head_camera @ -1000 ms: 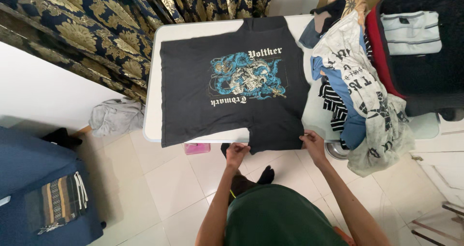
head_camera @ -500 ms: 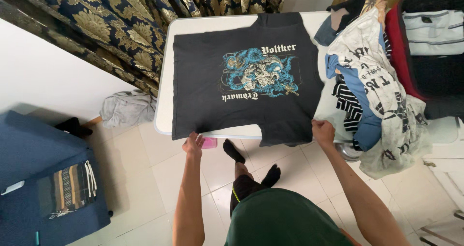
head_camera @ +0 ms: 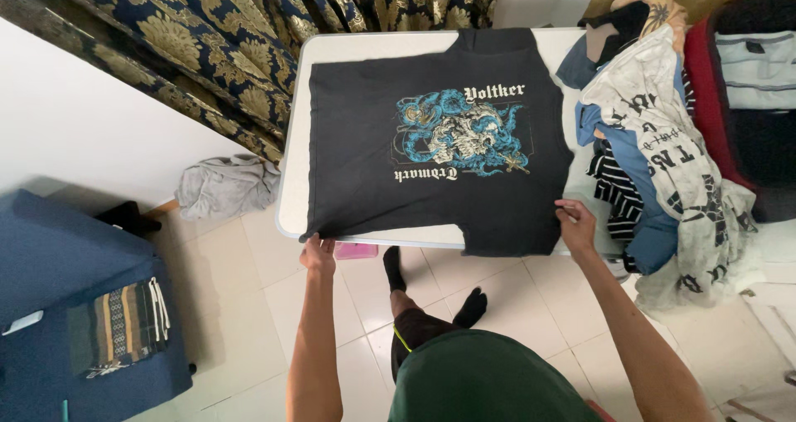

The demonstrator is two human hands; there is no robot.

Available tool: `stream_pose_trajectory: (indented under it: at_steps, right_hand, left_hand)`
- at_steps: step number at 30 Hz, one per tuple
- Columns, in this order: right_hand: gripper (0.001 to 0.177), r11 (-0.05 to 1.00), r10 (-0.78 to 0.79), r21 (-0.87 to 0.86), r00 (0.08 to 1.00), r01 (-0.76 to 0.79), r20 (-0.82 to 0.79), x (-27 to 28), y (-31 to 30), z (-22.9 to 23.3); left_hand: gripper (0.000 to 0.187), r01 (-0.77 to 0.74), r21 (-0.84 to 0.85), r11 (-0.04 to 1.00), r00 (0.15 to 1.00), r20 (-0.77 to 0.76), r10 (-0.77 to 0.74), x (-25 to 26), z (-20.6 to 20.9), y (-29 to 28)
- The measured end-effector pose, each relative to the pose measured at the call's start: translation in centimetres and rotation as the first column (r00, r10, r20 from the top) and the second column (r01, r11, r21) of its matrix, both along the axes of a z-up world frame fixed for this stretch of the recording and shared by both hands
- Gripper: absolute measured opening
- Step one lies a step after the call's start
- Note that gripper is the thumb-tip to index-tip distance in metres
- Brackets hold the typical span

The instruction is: The person takes a black t-shirt from a suitcase, spreads it out on a table, and folds it into a small rectangle by hand.

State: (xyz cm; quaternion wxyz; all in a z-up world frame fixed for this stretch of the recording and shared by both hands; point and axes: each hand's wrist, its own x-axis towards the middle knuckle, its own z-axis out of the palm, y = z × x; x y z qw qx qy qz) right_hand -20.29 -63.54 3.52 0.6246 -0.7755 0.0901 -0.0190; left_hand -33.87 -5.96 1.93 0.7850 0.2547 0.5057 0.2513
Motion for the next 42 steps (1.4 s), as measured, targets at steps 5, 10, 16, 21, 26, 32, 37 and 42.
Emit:
stream_pose_trajectory:
  at_steps: [5,10,16,21,26,32,37,42]
  right_hand:
    - [0.019,0.988,-0.092,-0.135,0.992,0.08,-0.087,-1.2,-0.2,0.5]
    - [0.033,0.967,0.007,-0.249,0.985,-0.051,-0.175,-1.9,0.9,0.7]
    - [0.069,0.947,0.115,-0.293,0.991,-0.131,-0.07,-3.0,1.8,0.8]
    - [0.065,0.997,-0.049,0.033,0.92,0.067,-0.388,-3.9,0.7,2.0]
    - [0.063,0.996,0.092,-0.005,0.986,-0.093,-0.14,-5.6,-0.2,1.1]
    - [0.064,0.997,0.049,-0.035,0.935,-0.065,-0.352,-5.6,0.0,2.7]
    - [0.065,1.0,0.018,0.015,0.945,-0.014,-0.328,-6.8,-0.4,2.0]
    - [0.062,0.922,0.115,-0.355,0.985,-0.155,-0.13,-8.4,-0.3,0.4]
  left_hand:
    - [0.044,-0.035,0.191,0.981,0.989,-0.137,0.062,0.2,0.3,-0.1]
    - [0.032,0.182,0.308,0.934,0.977,-0.161,-0.137,-1.2,0.7,-0.5]
    - [0.029,0.127,0.248,0.961,0.985,-0.145,-0.092,-1.8,0.8,-0.4]
    - [0.029,0.044,0.251,0.967,0.986,-0.168,-0.002,-1.6,1.0,-0.1]
    - [0.052,0.08,0.142,0.987,0.983,-0.175,-0.054,-1.9,1.0,-0.6]
    - [0.067,0.252,0.174,0.952,0.923,-0.339,-0.183,-1.4,0.7,-1.7]
    - [0.065,0.157,0.258,0.953,0.94,-0.335,-0.064,-2.1,1.1,0.1]
    - [0.062,0.467,0.579,0.669,0.745,-0.665,0.055,-2.6,1.6,-0.8]
